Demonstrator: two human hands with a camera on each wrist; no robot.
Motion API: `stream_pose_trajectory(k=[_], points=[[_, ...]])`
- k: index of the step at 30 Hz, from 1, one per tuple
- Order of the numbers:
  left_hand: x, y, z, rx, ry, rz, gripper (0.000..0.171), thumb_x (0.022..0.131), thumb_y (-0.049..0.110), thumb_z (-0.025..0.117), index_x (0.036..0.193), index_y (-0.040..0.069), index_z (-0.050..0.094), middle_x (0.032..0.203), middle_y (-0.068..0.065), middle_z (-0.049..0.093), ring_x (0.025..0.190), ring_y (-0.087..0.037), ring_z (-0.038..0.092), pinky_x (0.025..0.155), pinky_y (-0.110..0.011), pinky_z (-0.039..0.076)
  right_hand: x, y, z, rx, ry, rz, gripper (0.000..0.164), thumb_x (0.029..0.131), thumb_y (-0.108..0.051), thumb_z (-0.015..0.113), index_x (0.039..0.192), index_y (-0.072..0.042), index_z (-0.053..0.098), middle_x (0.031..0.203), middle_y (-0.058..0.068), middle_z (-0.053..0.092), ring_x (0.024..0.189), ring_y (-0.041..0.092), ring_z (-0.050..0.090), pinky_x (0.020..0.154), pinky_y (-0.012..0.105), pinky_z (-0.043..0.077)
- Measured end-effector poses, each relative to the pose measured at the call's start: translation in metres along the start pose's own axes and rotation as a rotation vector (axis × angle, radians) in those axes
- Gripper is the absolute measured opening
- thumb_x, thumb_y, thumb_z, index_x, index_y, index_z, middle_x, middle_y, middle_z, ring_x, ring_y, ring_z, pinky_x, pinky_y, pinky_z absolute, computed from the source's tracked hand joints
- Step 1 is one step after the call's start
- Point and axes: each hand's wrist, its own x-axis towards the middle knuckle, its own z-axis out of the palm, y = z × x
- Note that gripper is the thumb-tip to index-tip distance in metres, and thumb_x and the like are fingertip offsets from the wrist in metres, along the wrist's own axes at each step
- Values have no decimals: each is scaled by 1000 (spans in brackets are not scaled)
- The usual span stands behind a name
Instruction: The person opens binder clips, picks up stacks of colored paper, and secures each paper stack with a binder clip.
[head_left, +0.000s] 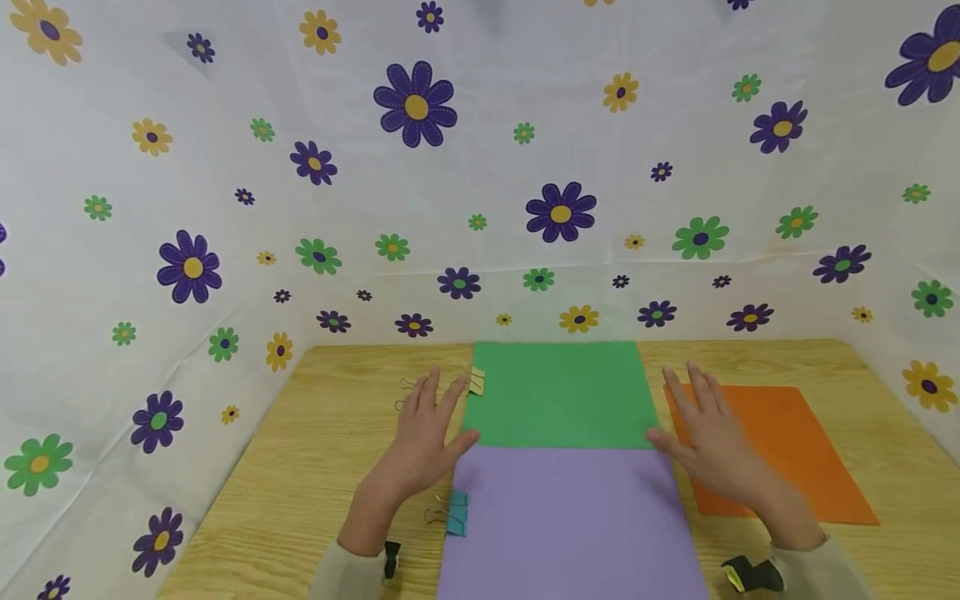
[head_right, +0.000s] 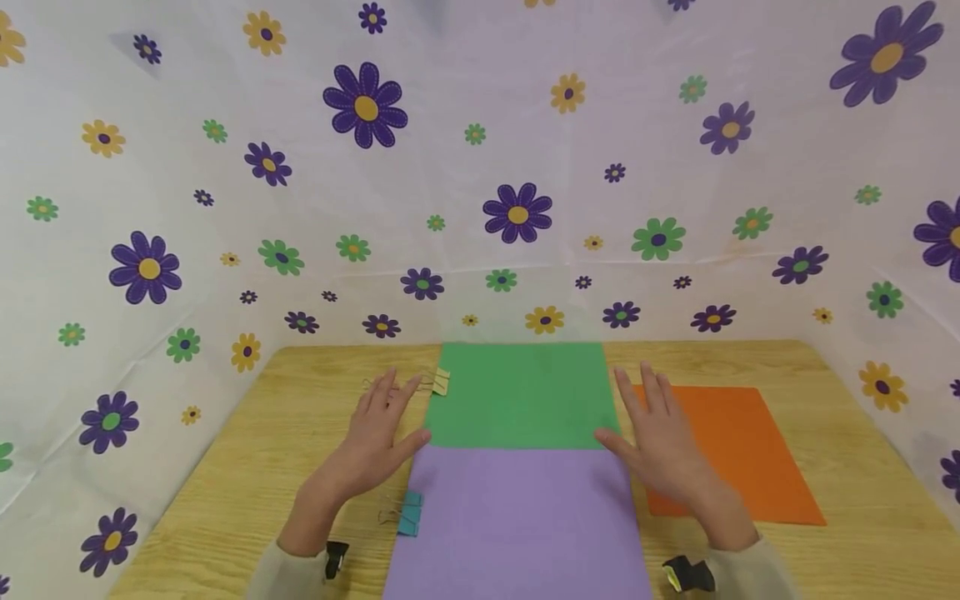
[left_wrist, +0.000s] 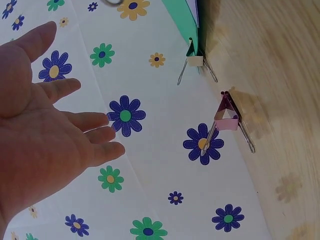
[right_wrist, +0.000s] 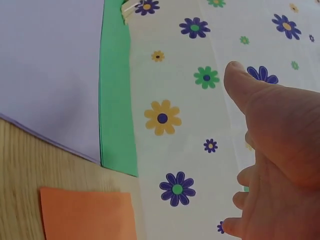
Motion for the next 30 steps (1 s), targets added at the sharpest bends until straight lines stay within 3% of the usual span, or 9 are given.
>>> stream_pose_trajectory(k=[8,13,17,30], points=[[-1,-6,-3,-8,4,-3,75,98,32,62,158,10,22,162,-29,3,149,-48,3,114,-68,10,-2,17,-8,4,6,57,87,100,-44,56,158,-3,6,159,35,-5,144,57,-5,108,76,6],[-2,-8,-4,-25,36,12,74,97,29,63,157,8,25,160,-31,6,147,-51,5,113,-70,11,-6,35,-12,15,17,98,88,100,-47,53,158,0,5,158,37,-5,143,58,-8,109,75,3],[-2,-9,-4,-40,21,11,74,99,29,62,157,8,23,161,-30,3,148,-50,3,113,-70,11,-8,51,-12,0,18,123,89,100,-48,52,156,3,5,156,41,-4,141,62,-7,109,74,2],[-1,-12,-2,-39,16,-1,74,99,29,61,158,9,21,161,-30,2,147,-51,4,111,-71,16,-19,91,-16,-20,-77,260,93,101,-55,44,154,7,-1,151,46,-11,136,66,-12,105,77,-2]])
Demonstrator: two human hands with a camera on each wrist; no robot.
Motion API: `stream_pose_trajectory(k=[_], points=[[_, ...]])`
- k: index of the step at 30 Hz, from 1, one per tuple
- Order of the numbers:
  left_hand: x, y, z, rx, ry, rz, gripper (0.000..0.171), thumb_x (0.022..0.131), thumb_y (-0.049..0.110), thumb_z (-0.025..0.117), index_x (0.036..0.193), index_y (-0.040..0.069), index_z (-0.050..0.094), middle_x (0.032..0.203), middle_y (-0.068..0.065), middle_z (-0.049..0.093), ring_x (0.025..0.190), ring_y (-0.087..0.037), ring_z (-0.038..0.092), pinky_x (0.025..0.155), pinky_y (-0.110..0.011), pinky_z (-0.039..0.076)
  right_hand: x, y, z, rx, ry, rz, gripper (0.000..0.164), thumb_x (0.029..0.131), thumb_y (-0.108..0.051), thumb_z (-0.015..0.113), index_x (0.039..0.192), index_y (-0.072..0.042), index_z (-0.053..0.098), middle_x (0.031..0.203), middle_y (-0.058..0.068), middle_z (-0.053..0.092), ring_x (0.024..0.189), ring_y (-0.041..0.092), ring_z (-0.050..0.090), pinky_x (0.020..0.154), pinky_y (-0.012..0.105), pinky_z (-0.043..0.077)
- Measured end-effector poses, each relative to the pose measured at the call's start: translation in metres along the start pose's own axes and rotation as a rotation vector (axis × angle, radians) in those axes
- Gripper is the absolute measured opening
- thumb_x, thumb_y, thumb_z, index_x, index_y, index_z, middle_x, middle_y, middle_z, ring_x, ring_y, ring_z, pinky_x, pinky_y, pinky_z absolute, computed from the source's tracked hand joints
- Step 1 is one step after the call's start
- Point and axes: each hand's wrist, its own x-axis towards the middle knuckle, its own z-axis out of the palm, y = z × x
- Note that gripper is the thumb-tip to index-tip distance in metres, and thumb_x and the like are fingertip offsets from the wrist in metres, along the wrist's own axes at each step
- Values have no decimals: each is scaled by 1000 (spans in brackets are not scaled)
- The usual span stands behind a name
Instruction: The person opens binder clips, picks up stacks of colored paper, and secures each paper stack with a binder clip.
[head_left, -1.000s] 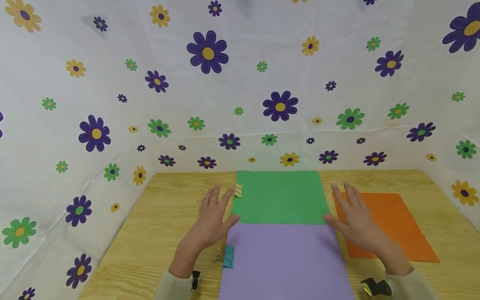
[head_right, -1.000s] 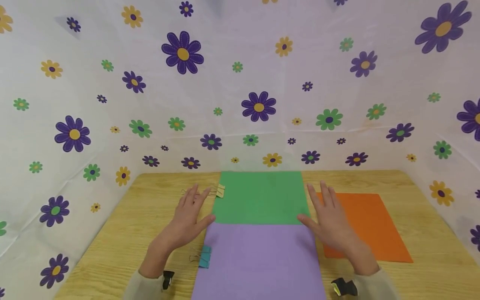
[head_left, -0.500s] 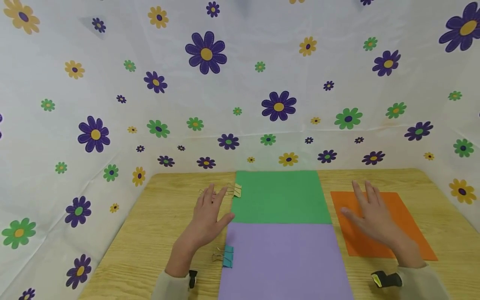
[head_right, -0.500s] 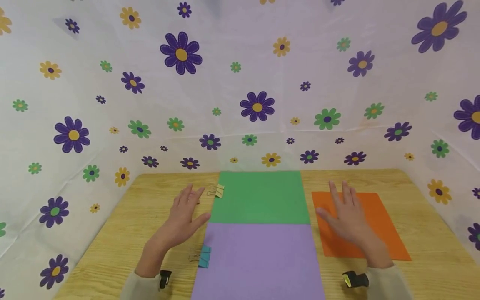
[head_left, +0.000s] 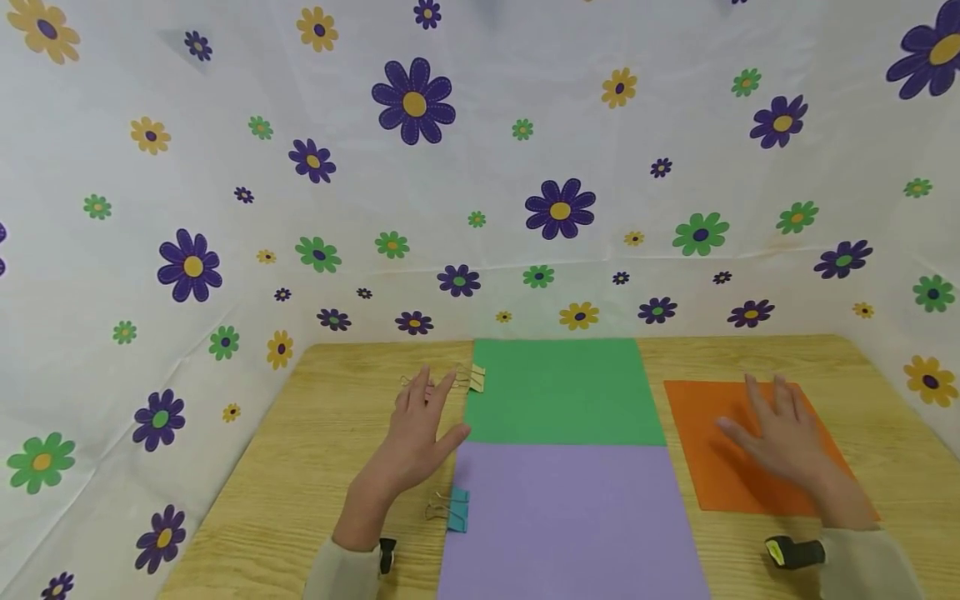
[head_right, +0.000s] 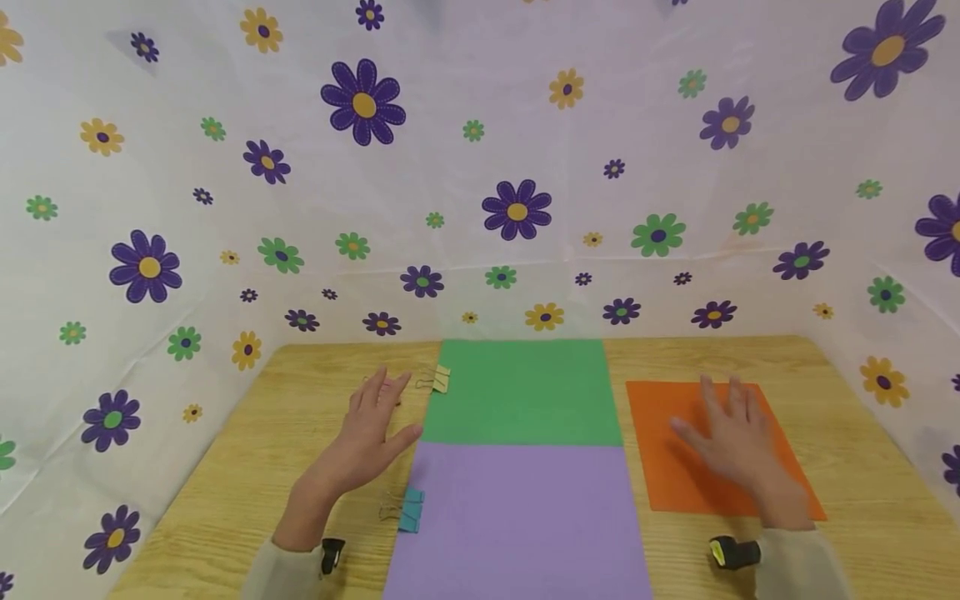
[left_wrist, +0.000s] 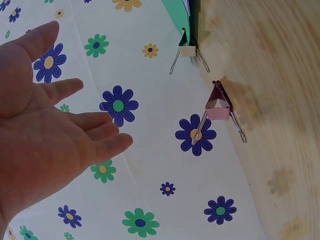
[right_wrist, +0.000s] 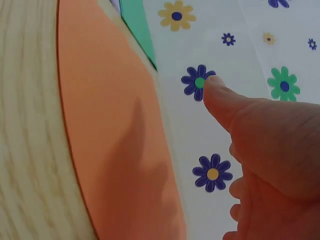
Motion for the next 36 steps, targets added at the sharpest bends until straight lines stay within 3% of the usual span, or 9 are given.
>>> stream_pose_trajectory(k=[10,24,36], points=[[-2,-3,0,-17,-4,-6,71,99,26,61,157,7,24,161,-30,4,146,-51,6,110,-71,20,-3,26,2,3,-54,69,94,101,-57,41,153,8,-3,149,47,-15,133,70,-14,101,80,-1],[0,-7,0,-35,-31,-26,70,100,26,59,157,8,23,161,-29,0,146,-51,4,108,-72,22,-2,34,2,-47,-106,50,93,101,-53,47,148,18,9,148,48,-2,135,67,-8,102,80,2],[1,-9,-6,-41,-26,-63,70,100,26,60,156,6,23,161,-30,2,146,-51,4,110,-70,22,-1,38,2,-37,-132,56,94,101,-54,45,147,20,12,147,50,-3,135,66,-10,102,80,1]])
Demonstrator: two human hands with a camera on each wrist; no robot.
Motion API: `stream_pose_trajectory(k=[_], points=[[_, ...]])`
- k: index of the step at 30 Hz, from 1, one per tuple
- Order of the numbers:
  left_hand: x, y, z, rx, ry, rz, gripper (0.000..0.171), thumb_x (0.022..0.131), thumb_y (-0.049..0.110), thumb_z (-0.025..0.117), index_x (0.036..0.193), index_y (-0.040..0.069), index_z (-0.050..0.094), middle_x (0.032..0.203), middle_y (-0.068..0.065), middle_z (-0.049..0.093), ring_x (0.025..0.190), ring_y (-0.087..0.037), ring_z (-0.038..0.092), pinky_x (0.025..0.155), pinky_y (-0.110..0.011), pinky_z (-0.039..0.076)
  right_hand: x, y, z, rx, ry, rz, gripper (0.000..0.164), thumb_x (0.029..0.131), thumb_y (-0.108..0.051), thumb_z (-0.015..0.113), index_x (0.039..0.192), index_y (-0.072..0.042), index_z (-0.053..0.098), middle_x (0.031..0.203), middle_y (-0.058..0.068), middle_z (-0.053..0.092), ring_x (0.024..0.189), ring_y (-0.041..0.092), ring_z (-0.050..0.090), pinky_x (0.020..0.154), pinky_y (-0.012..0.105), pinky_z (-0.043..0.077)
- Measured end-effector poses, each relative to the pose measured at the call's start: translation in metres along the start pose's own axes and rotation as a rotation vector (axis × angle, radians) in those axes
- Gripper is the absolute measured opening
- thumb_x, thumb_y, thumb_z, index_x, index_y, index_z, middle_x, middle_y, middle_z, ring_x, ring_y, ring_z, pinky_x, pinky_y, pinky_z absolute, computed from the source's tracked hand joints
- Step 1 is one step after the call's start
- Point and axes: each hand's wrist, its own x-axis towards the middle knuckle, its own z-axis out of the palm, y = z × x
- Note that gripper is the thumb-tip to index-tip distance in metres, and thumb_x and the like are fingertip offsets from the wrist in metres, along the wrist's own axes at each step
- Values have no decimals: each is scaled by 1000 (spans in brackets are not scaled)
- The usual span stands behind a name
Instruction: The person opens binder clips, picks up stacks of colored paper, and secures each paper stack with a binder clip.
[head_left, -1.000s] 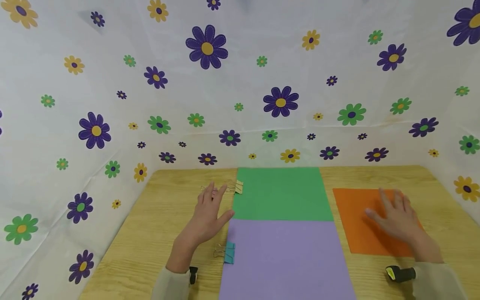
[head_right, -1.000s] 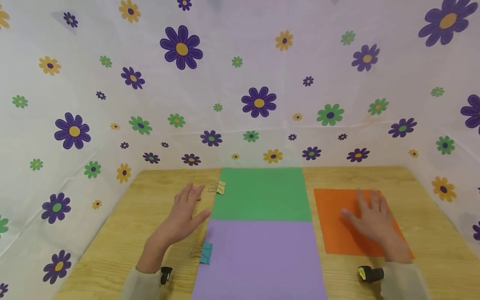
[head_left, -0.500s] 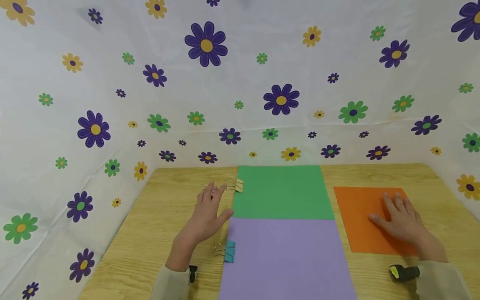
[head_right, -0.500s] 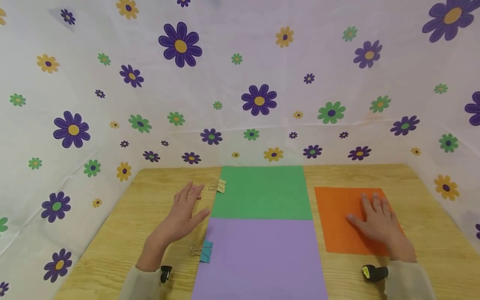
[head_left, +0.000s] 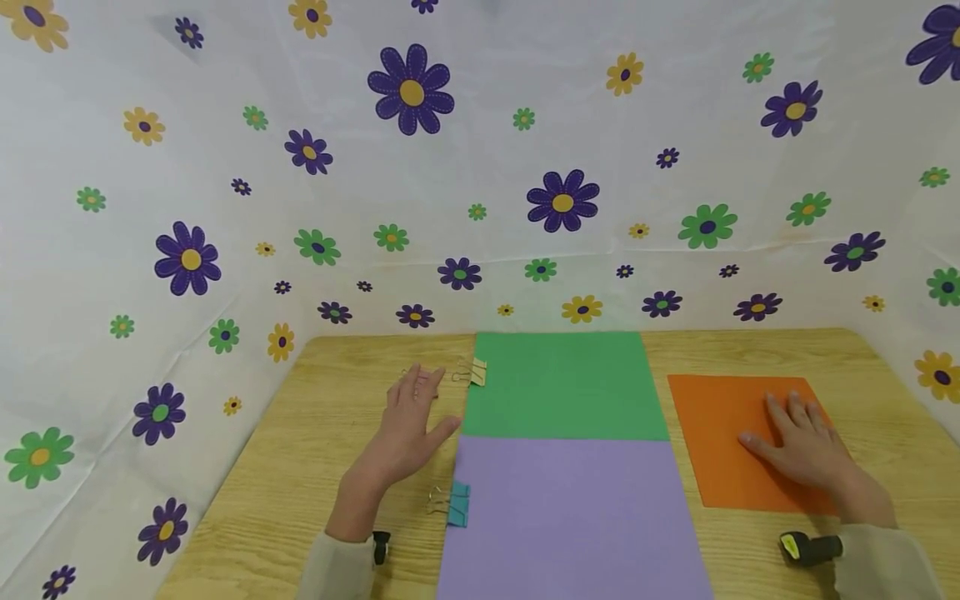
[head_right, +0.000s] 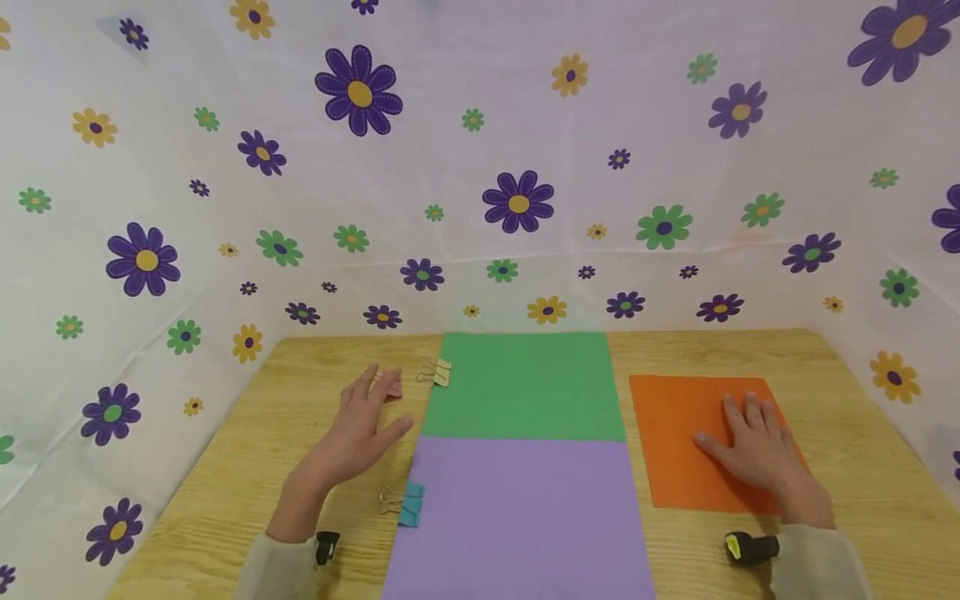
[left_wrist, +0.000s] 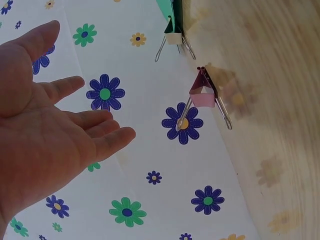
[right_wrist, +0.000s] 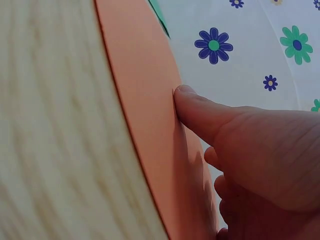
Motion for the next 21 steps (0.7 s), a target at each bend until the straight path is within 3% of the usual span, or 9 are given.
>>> stream_pose_trajectory(k=[10,21], points=[[1,-16,-10,1,25,-43,71,101,29,58,156,5,21,160,-31,2,145,-52,5,109,-70,24,-1,-1,0,-2,-15,5,93,101,-54,44,145,22,14,145,51,1,134,68,-4,101,80,1],[4,-38,-9,9,30,-95,72,101,32,56,156,5,19,160,-32,2,144,-54,4,108,-72,22,-7,-6,3,2,-17,20,94,101,-56,44,145,23,14,145,51,0,133,69,-2,103,79,-1]])
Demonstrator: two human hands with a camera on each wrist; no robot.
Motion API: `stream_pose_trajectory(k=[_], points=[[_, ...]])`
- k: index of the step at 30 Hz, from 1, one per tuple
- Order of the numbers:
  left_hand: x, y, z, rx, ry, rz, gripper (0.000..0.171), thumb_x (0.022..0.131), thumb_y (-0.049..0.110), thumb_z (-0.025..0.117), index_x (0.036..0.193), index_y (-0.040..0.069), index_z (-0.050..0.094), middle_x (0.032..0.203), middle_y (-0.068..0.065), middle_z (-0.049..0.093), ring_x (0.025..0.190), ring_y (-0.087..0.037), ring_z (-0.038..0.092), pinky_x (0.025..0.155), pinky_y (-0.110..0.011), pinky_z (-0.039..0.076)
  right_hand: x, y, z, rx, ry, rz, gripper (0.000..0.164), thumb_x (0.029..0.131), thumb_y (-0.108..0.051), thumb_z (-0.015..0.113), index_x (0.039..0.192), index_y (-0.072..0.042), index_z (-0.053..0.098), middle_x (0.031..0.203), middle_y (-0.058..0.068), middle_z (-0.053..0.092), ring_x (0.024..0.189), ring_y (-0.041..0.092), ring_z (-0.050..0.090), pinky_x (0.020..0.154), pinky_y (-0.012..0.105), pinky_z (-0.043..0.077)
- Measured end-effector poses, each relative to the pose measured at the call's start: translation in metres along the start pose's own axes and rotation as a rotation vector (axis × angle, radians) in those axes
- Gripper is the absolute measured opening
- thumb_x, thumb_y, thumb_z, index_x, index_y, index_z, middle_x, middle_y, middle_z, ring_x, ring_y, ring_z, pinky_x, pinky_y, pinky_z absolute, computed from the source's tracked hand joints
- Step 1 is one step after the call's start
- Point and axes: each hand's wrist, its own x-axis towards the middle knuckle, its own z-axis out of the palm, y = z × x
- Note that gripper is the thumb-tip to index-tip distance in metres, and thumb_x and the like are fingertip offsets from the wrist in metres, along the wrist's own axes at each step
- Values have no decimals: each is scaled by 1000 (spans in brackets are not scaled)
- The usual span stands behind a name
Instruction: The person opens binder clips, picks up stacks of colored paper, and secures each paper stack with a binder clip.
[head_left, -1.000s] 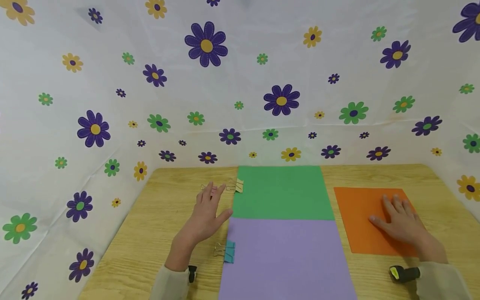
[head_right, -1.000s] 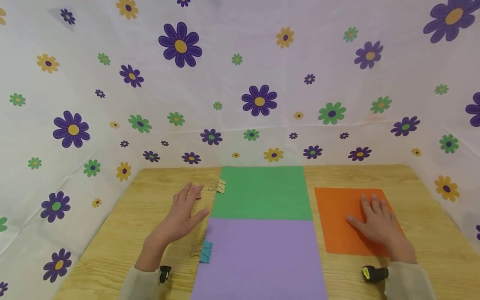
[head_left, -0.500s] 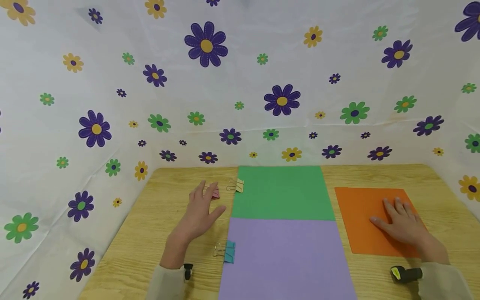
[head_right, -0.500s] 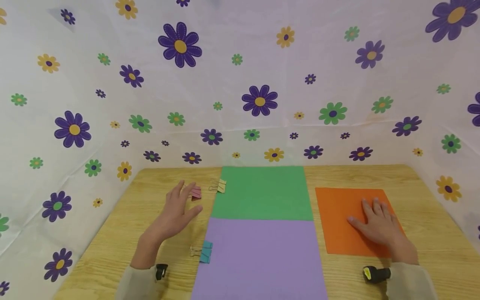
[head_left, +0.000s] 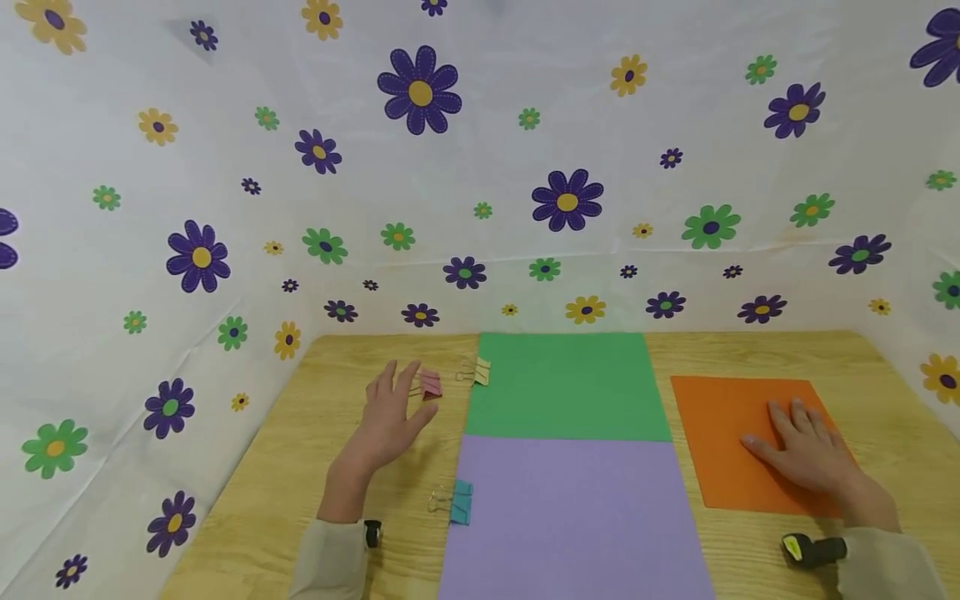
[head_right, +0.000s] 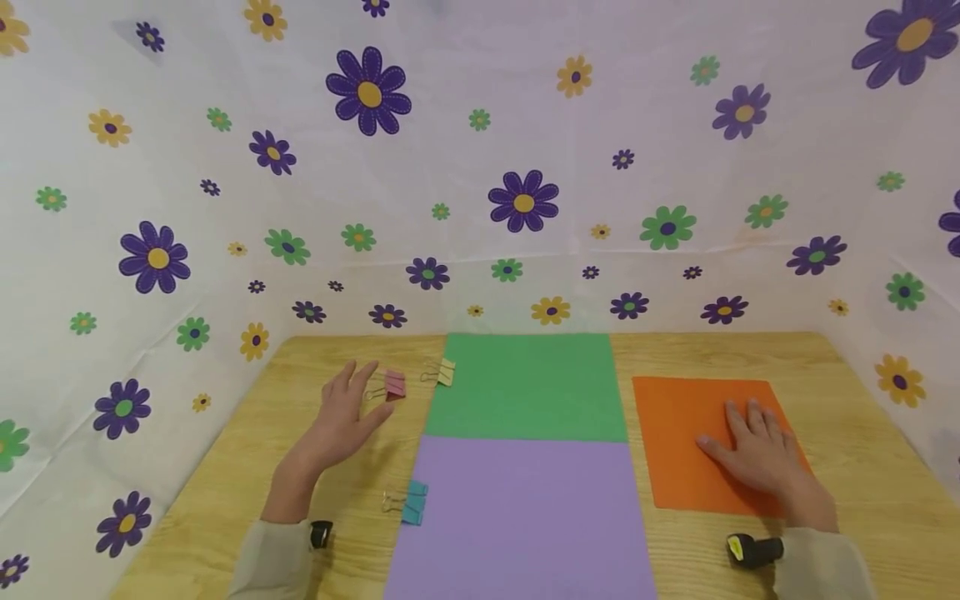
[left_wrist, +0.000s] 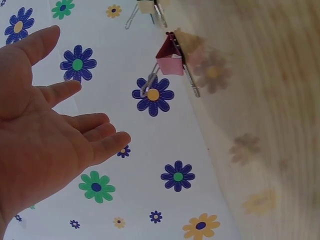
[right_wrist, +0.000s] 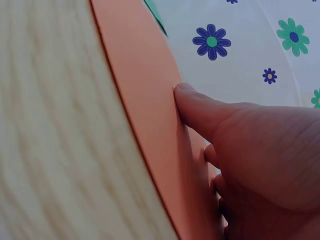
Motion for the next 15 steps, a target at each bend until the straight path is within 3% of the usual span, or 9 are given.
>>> stream_pose_trajectory(k=[9,15], points=[[12,-18,11,20,-22,-52,72,101,32,56,157,6,19,161,-30,4,145,-53,5,109,-72,20,1,2,3,14,5,-4,94,101,-56,43,145,22,13,146,51,-1,134,68,-4,102,79,-3],[20,-21,13,39,-36,-86,72,101,32,56,157,6,19,161,-30,3,146,-52,5,108,-73,22,3,2,3,29,5,-8,95,101,-56,44,146,21,12,147,50,-3,134,68,-5,102,79,-4]])
